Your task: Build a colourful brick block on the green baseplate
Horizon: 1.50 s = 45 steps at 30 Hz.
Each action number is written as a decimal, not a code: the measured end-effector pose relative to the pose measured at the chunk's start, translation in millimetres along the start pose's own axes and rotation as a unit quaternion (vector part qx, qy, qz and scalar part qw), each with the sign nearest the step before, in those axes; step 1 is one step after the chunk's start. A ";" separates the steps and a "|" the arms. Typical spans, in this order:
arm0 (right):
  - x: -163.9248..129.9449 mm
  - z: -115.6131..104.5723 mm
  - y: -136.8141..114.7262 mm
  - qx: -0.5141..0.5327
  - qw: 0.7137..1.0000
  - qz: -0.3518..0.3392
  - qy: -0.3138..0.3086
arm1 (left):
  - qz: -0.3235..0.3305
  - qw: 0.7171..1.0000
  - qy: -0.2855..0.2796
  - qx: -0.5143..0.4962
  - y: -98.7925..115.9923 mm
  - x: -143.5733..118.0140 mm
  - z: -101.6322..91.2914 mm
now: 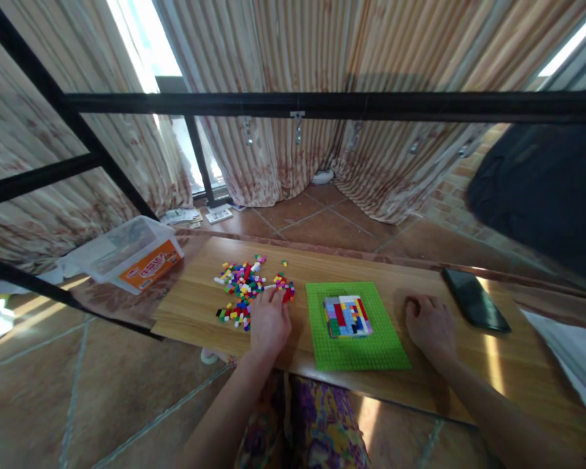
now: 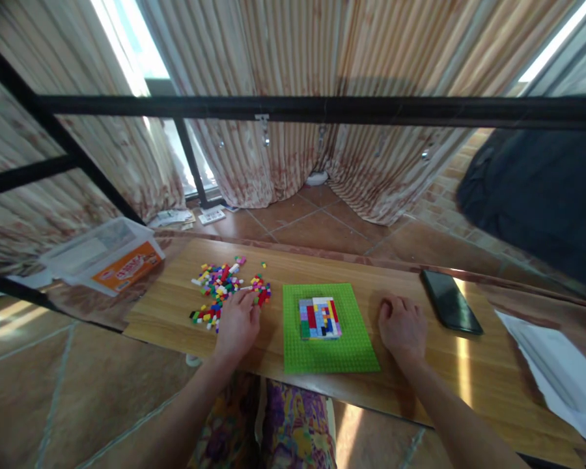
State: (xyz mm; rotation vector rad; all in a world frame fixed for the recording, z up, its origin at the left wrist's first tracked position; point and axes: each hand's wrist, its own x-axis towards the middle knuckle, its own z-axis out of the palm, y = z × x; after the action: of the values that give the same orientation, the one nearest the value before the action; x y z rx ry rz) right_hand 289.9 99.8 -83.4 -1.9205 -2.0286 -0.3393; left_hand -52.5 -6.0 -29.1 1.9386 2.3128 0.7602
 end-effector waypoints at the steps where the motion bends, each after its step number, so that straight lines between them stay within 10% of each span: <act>1: 0.0 0.0 0.2 -0.003 1.000 0.003 -0.003 | -0.012 1.000 0.005 0.017 -9.7 7.1 -1.9; 18: 0.0 4.6 3.2 -0.010 1.000 0.011 -0.013 | -0.005 0.988 -0.057 0.145 -60.8 61.4 -13.4; 29: -0.2 -0.2 -0.8 -0.011 1.000 0.004 0.000 | 0.047 0.973 -0.107 0.200 -55.7 80.8 -9.1; 38: 1.8 -3.2 -5.7 0.011 1.000 0.027 -0.006 | 0.020 0.997 -0.069 -0.020 -0.6 51.6 -18.4; 45: 2.2 -8.1 -9.2 0.032 0.998 0.050 -0.027 | 0.070 0.951 -0.113 -0.281 59.4 4.8 9.0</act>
State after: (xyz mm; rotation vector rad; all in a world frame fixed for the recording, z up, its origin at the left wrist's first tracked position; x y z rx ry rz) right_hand 281.2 98.1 -74.7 -2.0041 -1.9419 -0.1979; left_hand 3.9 7.8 -13.0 1.8115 1.6085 1.0098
